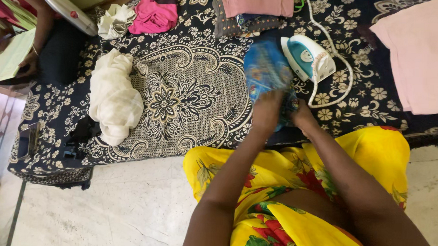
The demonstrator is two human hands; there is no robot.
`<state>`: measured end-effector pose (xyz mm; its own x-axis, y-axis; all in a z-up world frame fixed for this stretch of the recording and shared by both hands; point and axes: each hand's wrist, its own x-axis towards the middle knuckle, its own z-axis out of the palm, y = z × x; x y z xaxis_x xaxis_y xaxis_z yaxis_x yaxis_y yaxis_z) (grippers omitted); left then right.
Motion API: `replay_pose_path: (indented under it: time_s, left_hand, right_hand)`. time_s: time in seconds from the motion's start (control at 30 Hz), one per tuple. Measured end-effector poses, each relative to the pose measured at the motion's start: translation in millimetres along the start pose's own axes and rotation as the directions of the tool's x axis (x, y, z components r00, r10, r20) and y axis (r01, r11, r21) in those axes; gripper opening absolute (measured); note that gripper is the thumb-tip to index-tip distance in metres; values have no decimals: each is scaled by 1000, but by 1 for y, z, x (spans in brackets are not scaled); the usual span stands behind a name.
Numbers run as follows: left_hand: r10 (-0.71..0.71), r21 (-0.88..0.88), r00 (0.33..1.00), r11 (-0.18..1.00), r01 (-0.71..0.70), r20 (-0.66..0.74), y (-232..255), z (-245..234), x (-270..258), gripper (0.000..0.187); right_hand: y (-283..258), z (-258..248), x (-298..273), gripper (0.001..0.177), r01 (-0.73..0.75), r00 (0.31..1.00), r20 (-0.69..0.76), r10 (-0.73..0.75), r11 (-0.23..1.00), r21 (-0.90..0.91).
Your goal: The person irons several pieces of clothing on a patterned bedspread. They smooth and press a blue patterned cloth, a pink shirt, and a dark blue garment using a handheld electric iron, folding each item after ironing.
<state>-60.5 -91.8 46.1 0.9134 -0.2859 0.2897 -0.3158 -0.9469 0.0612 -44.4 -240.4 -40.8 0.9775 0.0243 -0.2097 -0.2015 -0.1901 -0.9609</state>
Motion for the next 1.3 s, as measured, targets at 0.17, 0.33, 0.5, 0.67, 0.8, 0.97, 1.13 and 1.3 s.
replay_pose_path:
  time_s: [0.17,0.33,0.5,0.67,0.8,0.97,1.13,1.3]
  left_hand:
    - [156,-182,981,974,-134,113,36,14,-26,50]
    - [144,-303,987,946,-118,67,25,12,-37,70]
    - [-15,-444,999,896,32,44,29,-15,-49,91]
    - [-106,-430,994,899,82,-30,35,-38,-59,109]
    - [-86,-333,987,934,127,135,34,-32,-55,115]
    - [-142,-140,979,977,162,143,19,-9,-44,108]
    - [-299,-518,950,801,300,88,-16,-2,-20,90]
    - [-396,-890,893,296,346,215,-94,-13,5,43]
  right_hand:
    - [26,-11,0,58,-143,990,27,140,979,143]
    - [32,-10,2,65,-154,988,47,149,979,130]
    - [0,-8,-5,59,-331,944,93,317,910,252]
    - [-12,-14,-10,50,-420,906,131,401,826,376]
    - [-26,-14,-16,48,-383,923,148,355,880,279]
    - [-53,-2,-23,51,-220,967,177,183,950,222]
    - [-106,-1,-31,61,-82,979,204,19,949,304]
    - [-165,-28,-53,58,84,972,208,-112,987,140]
